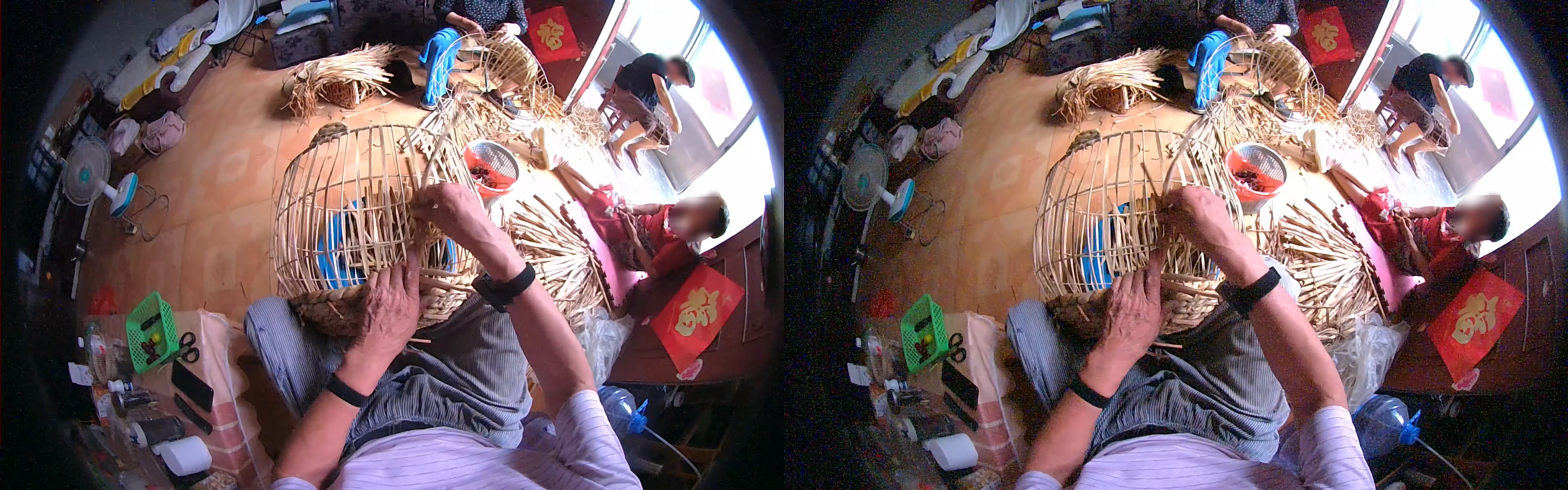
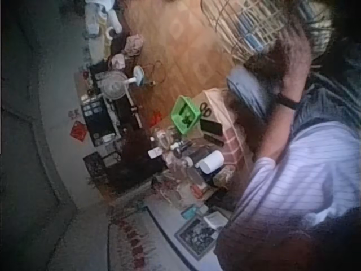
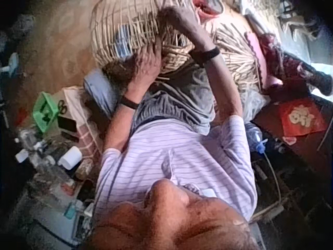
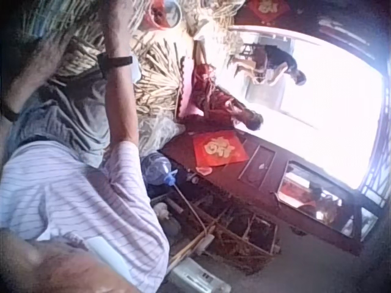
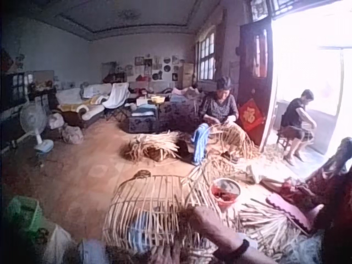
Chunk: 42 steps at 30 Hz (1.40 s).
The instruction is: The person is weaving a wicker basket using bamboo or wicker strips.
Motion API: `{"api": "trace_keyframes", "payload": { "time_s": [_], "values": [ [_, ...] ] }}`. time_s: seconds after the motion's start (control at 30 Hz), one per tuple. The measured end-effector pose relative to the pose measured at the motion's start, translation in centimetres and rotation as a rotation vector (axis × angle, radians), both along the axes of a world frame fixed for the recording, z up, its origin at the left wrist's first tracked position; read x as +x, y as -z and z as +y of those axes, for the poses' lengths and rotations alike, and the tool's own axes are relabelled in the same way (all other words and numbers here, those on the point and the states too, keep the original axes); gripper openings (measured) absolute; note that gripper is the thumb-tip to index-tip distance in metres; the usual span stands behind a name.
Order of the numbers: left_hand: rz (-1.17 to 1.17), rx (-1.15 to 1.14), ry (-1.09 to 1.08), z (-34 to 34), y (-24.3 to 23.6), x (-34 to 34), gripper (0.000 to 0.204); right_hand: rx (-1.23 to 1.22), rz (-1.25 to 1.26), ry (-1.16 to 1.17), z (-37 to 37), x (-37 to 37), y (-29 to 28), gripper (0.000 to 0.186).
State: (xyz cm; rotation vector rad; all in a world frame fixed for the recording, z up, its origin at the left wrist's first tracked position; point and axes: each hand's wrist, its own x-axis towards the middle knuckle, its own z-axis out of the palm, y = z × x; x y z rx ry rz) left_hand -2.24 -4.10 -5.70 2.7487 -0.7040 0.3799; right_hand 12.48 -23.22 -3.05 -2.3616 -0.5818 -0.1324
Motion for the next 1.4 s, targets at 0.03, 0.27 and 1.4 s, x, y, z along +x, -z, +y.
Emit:
{"api": "trace_keyframes", "payload": {
  "time_s": [0.03, 0.27, 1.4],
  "values": [
    [0.005, -0.001, -0.001, 0.0, -0.1, 0.0, 0.096, -0.047, -0.015, -0.005, 0.3, 0.1, 0.1, 0.022],
    [-0.016, -0.009, -0.005, 0.2, 0.4, 0.2, 0.099, -0.077, -0.090, 0.096, 0.5, -0.3, 0.9, 0.016],
    [0.044, -0.193, 0.085, 2.3, -7.0, 0.2, 0.057, 0.743, 0.627, 0.089, -3.2, -16.5, 5.0, 0.036]
  ]
}}
